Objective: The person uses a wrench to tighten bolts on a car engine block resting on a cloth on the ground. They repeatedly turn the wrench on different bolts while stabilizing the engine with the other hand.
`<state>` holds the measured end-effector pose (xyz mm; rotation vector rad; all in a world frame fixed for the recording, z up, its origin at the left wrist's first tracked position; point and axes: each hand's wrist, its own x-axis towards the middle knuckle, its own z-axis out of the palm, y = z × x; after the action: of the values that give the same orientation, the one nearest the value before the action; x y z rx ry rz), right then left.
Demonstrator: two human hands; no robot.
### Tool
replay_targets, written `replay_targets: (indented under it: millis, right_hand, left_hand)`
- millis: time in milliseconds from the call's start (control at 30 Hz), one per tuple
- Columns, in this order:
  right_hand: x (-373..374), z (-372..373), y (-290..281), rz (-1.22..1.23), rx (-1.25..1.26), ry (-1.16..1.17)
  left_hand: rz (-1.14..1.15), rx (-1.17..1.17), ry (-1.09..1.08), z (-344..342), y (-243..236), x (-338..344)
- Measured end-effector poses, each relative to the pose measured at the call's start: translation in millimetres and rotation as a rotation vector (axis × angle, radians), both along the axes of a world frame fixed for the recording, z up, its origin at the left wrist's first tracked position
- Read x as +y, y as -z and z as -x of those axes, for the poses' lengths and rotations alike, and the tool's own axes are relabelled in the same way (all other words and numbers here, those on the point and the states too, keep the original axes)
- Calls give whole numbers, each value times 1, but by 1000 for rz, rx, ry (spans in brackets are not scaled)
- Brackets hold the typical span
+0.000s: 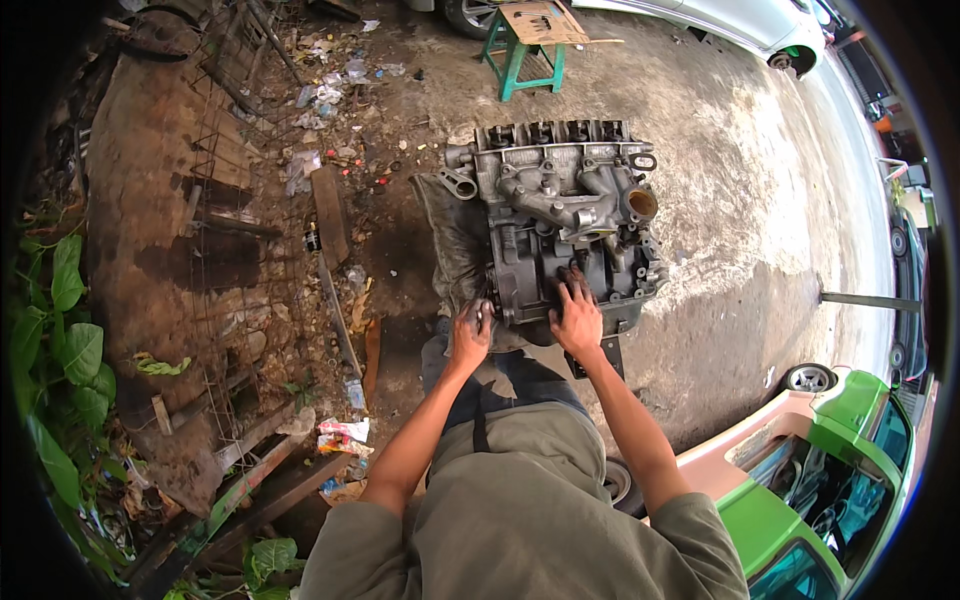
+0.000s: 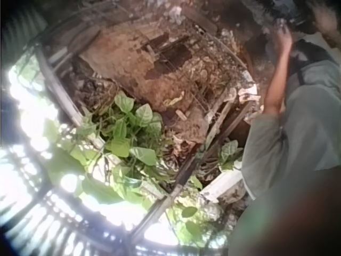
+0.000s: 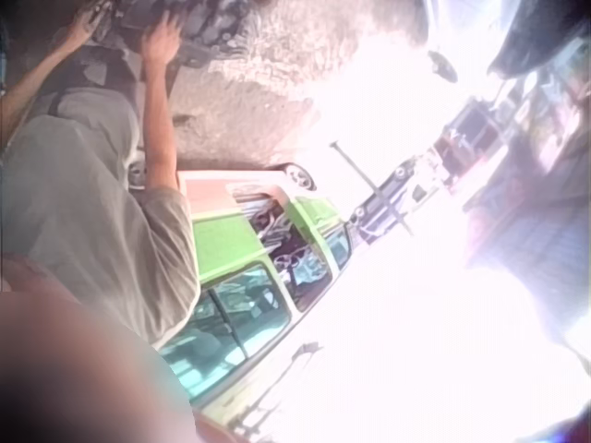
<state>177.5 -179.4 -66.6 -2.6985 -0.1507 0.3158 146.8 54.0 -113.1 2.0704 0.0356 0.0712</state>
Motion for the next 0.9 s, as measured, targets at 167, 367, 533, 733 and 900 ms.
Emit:
replay_targets:
  millis: [167, 367, 533, 733, 900]
  right_hand:
    - [1, 0, -2, 1, 21, 10]
    - [2, -1, -6, -10, 53, 28]
    - [2, -1, -7, -26, 8, 13]
    - [1, 0, -2, -17, 3, 14]
    - [0, 1, 1, 7, 0, 6]
  left_hand:
    - [145, 82, -1, 52, 26, 20]
    - [373, 175, -310, 50, 32, 40]
    - [344, 207, -329, 23, 23, 46]
    - [-28, 283, -286, -19, 28, 42]
    - [-495, 35, -92, -46, 47, 32]
